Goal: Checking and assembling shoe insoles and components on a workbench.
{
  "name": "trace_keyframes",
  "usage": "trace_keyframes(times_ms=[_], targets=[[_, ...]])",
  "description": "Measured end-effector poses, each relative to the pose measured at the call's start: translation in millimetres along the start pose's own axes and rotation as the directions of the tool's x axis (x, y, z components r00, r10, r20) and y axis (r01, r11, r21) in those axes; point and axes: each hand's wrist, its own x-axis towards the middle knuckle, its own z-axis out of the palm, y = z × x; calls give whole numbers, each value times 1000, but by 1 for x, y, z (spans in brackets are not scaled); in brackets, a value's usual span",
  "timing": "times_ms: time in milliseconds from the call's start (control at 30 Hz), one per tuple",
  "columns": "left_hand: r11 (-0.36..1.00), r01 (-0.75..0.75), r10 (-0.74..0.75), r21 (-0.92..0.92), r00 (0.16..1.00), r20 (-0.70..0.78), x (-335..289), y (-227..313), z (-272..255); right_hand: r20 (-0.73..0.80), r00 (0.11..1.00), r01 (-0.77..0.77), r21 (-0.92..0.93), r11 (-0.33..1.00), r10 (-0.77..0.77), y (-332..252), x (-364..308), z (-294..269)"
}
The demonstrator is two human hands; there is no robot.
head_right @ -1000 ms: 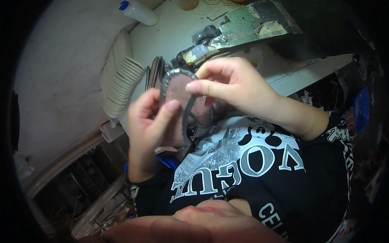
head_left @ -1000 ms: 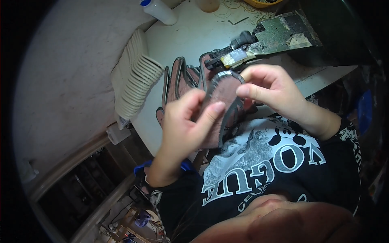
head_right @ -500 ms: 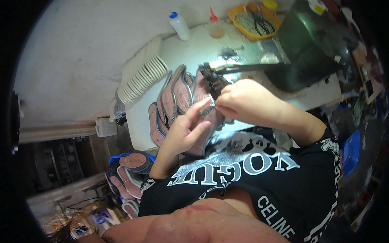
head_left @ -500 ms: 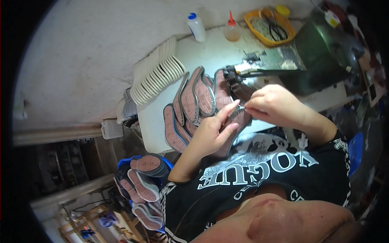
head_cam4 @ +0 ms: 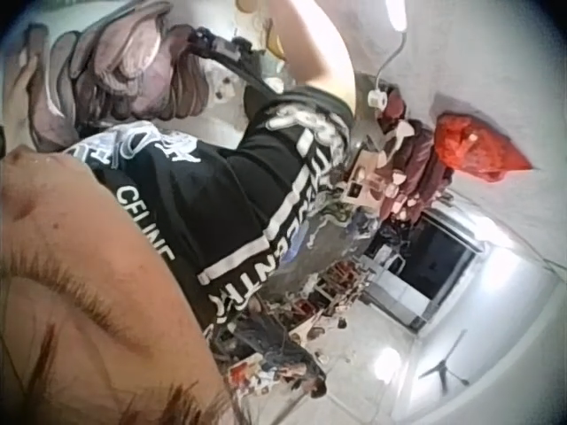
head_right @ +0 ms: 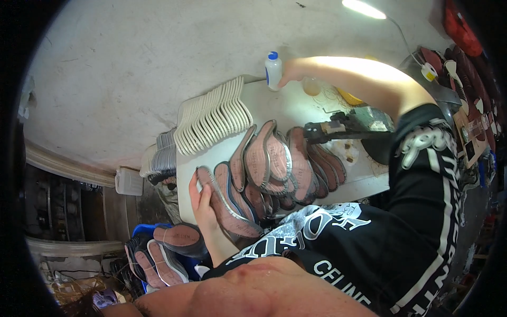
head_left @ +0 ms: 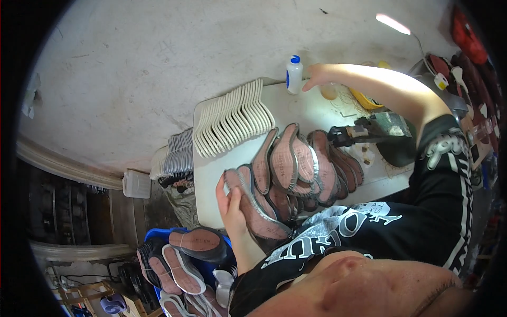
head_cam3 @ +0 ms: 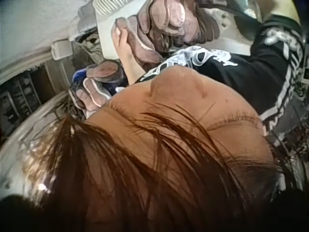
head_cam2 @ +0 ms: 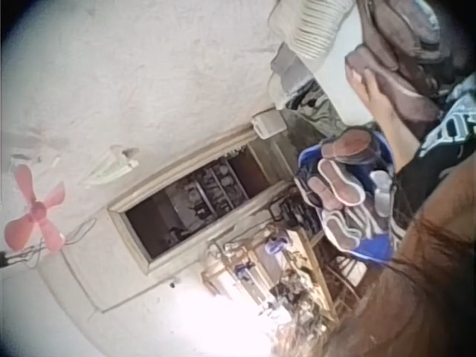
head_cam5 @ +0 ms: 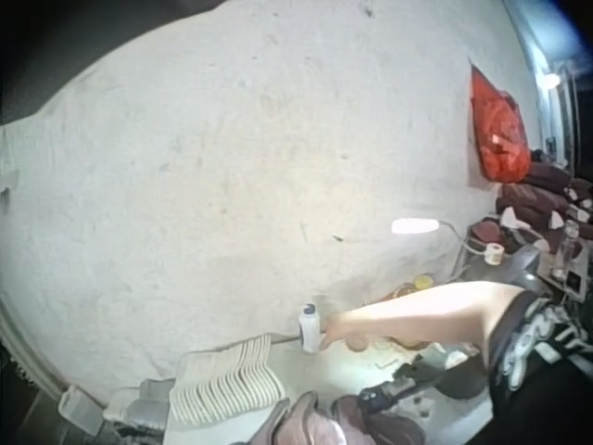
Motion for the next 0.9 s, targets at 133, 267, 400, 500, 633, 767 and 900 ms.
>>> trace_keyframes(times_ms=[133,267,400,500,633,767,900], targets=[[994,39,-58,-102,979,-193,26,-9,-50,-325,942,21,289,957,77,30,110,55],[980,84,-116,-183,978,-171,34,-16,-70,-467,883,124,337,933,52,0,137,78],[964,157,-174,-214,983,-61,52,-18,-66,-550,828,350,354,867,-109,-26,110,76],[998,51,-50,-44,998,34,60,-33,-58,-515,817,468,331,819,-259,-75,37,55],[990,3,-11,139,998,55,39,-6,-21,-406,758,610,161,776,-511,-136,-54,49],[958,-21,-18,286,991,133,23,-4,8,-303,701,615,-201,762,-645,-145,-106,60],[982,-42,17,186,991,135,1,-32,18,-315,630,543,-476,692,-710,-140,-138,77]])
